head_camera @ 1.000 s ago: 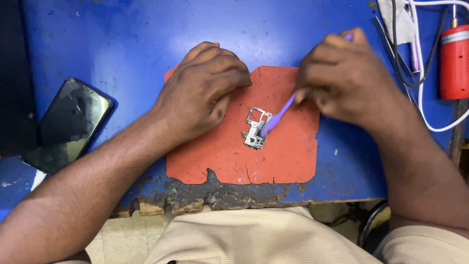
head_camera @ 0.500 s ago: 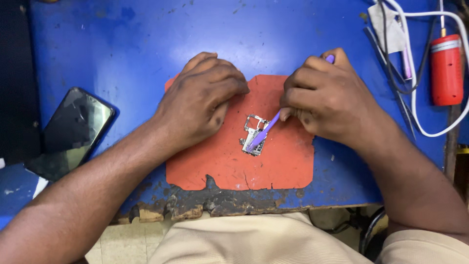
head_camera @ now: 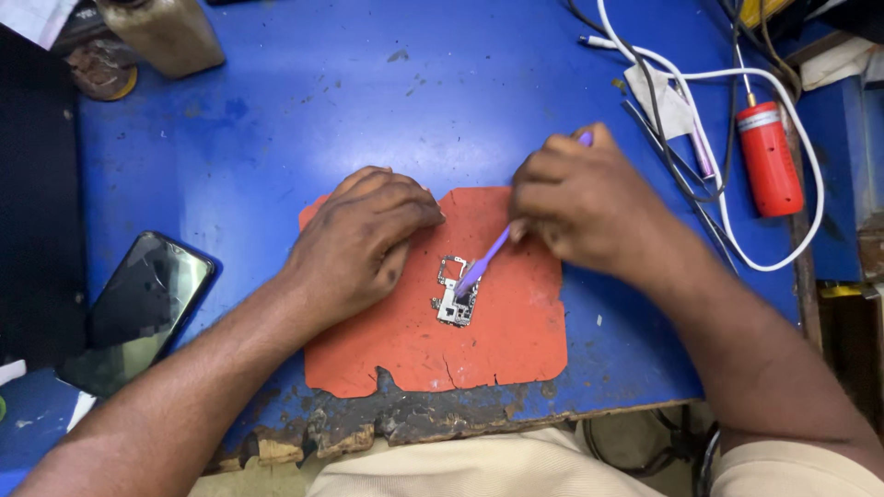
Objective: The person uses a purple toothbrush to scrub a small electronic component placed on a red mat. The person holds the component steady with the left hand while scrubbing with the right hand. The component is flipped over once to clean the other side.
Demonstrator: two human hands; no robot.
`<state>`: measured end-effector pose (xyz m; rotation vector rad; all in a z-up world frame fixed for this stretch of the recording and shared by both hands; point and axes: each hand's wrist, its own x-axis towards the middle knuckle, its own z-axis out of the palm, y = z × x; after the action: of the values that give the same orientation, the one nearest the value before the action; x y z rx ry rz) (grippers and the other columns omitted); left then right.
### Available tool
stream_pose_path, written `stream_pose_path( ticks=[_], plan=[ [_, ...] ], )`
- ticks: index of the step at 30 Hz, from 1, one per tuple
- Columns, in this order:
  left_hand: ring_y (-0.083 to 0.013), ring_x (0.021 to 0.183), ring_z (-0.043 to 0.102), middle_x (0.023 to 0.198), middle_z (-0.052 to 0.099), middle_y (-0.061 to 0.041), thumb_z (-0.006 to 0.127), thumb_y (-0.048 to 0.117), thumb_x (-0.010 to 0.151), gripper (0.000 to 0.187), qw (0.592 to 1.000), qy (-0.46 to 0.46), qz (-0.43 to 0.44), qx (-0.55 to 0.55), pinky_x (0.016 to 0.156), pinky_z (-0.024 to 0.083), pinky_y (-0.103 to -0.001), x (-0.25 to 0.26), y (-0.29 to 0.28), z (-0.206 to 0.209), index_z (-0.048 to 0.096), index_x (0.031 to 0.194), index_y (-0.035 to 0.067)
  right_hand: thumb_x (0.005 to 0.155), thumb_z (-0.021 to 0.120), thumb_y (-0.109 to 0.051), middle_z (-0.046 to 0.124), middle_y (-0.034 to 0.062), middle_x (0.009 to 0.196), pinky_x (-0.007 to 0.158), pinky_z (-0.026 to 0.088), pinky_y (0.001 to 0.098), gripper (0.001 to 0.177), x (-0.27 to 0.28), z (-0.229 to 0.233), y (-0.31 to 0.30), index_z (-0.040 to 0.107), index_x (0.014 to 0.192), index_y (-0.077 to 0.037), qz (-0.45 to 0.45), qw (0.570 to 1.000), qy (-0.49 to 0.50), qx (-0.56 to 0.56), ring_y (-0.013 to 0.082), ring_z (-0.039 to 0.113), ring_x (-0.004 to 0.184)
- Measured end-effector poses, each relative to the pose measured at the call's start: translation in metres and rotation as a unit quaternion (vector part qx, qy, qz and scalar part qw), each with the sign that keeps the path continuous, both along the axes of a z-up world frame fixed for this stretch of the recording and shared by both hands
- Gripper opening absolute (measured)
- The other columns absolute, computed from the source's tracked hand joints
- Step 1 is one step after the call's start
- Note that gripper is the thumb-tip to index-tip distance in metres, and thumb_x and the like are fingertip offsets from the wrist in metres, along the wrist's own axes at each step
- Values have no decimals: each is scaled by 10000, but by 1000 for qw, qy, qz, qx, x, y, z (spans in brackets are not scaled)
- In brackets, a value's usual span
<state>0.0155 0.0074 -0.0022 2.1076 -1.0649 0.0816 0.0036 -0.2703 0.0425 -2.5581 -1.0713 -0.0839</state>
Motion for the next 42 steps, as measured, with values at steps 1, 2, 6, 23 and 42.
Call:
stream_pose_path(
  ticks=[1,2,6,23,42],
  plan=[
    [-270,1135,645,1114,705,-79,640,-73,741,332,1000,6,-1,2,1048,478,-419,-1,0,0,717,1042,43,694,780,-112,649,-50,879,841,367,430,161,0,-2,1,689,805,-183,15,1000,-10,4,200,604,899],
    [-273,1130,644,1112,706,-79,642,-70,741,330,1000,10,-5,4,1037,482,-415,0,0,0,718,1042,42,728,802,-159,640,-47,861,836,368,429,143,0,-5,1,684,805,-182,18,1000,6,-3,198,598,884],
    [-278,1131,641,1123,706,-86,648,-58,748,335,1000,2,0,7,1044,482,-424,-1,-1,0,725,1057,46,771,832,-220,631,-46,853,823,361,430,155,-3,-13,-4,693,834,-195,-7,999,30,-13,197,593,883],
    [-292,1112,639,1118,699,-83,664,-39,785,296,1000,2,0,-4,1019,486,-430,-2,0,-2,716,1065,42,729,818,-127,650,-54,875,821,352,425,169,-4,-3,1,722,843,-206,16,999,35,-13,184,604,888],
    [-285,1115,637,1118,696,-77,658,-45,792,297,1000,4,0,5,1026,484,-426,-2,1,-3,718,1067,48,694,806,-97,659,-63,883,836,367,436,194,-4,0,-1,722,834,-201,36,998,29,-42,181,609,915]
  ],
)
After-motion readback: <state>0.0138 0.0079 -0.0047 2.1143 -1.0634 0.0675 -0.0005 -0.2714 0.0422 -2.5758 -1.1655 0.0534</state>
